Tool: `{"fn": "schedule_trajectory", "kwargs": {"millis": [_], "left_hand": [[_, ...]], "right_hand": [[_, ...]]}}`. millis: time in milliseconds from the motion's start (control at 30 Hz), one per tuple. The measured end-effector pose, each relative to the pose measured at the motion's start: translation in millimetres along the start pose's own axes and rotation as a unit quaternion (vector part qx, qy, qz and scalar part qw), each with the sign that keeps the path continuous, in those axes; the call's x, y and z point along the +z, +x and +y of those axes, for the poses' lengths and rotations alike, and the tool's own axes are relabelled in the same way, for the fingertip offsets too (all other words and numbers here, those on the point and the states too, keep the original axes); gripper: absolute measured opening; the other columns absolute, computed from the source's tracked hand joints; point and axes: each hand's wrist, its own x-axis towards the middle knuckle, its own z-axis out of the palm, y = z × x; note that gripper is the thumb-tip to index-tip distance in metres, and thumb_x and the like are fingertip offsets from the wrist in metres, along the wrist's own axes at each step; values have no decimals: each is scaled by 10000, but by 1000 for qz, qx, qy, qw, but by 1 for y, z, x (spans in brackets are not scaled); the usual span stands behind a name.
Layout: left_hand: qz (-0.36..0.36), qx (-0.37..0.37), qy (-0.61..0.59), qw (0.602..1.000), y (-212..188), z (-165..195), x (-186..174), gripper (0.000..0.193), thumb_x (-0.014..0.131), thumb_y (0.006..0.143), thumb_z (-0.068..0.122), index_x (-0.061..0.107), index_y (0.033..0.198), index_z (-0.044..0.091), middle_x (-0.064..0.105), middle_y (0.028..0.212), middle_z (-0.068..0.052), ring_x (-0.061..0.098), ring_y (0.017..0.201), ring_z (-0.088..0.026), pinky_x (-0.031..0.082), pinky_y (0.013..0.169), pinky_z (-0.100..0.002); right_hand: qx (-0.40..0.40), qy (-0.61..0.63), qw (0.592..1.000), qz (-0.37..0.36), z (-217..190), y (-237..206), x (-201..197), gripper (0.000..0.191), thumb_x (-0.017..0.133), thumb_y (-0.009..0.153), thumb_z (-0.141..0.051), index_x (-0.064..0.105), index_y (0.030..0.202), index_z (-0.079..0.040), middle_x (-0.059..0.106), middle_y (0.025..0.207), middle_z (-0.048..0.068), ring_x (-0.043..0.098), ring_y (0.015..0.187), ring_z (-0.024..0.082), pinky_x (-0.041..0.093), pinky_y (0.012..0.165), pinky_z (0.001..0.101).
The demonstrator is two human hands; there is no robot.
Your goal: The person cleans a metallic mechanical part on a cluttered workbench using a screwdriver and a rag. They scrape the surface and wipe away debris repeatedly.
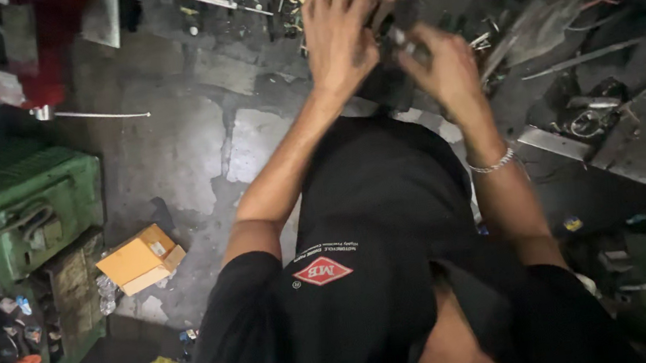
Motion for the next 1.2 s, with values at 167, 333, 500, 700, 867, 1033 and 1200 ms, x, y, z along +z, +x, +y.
{"fn": "schedule_trajectory", "kwargs": {"millis": [167,333,500,700,867,1033,1200], "left_hand": [[8,0,-15,1000,0,3,-2,553,619,673,-89,658,1141,201,494,1515,53,462,1387,-271,338,1186,-486],[-5,-6,-15,1000,0,2,-3,501,620,669,-90,651,1098,169,498,1519,55,467,1382,-260,334,1189,-476],[13,0,-18,1000,0,0,0,499,619,704,-101,676,1107,189,493,1517,63,462,1401,-253,326,1193,-480],[4,1,-17,1000,-1,0,3,517,591,665,-107,683,1076,194,497,1511,45,453,1397,-265,314,1192,-498],[4,0,-12,1000,-2,2,2,575,596,656,-105,674,1139,198,482,1526,51,449,1409,-262,307,1211,-492],[2,10,-19,1000,-2,2,-2,597,612,644,-82,661,1168,198,465,1536,50,444,1415,-271,305,1218,-491],[1,10,10,1000,2,1,-2,542,631,650,-55,658,1126,202,482,1501,18,444,1374,-302,323,1175,-507]], "right_hand": [[108,-6,994,-22,-7,7,-3,325,820,924,-287,711,1124,-55,752,899,155,717,752,269,552,680,414],[104,-66,992,-18,-14,11,-3,317,819,937,-296,728,1155,-85,744,776,143,696,692,202,537,673,399],[180,-64,980,-63,-16,9,-5,345,753,990,-348,679,1232,-113,701,781,109,690,642,241,541,652,420],[112,-119,986,-36,-12,8,-3,329,763,990,-339,697,1186,-83,726,753,146,720,688,280,560,676,419],[97,-58,992,-64,-9,6,-1,353,762,940,-362,701,1153,-87,756,861,136,761,790,288,582,725,435],[74,-59,992,-82,-11,4,-6,335,770,948,-380,719,1139,-110,757,924,139,750,828,312,576,740,475],[77,-114,988,-68,-15,2,-5,390,773,935,-395,701,1174,-95,743,832,162,737,797,332,562,721,467]]}}
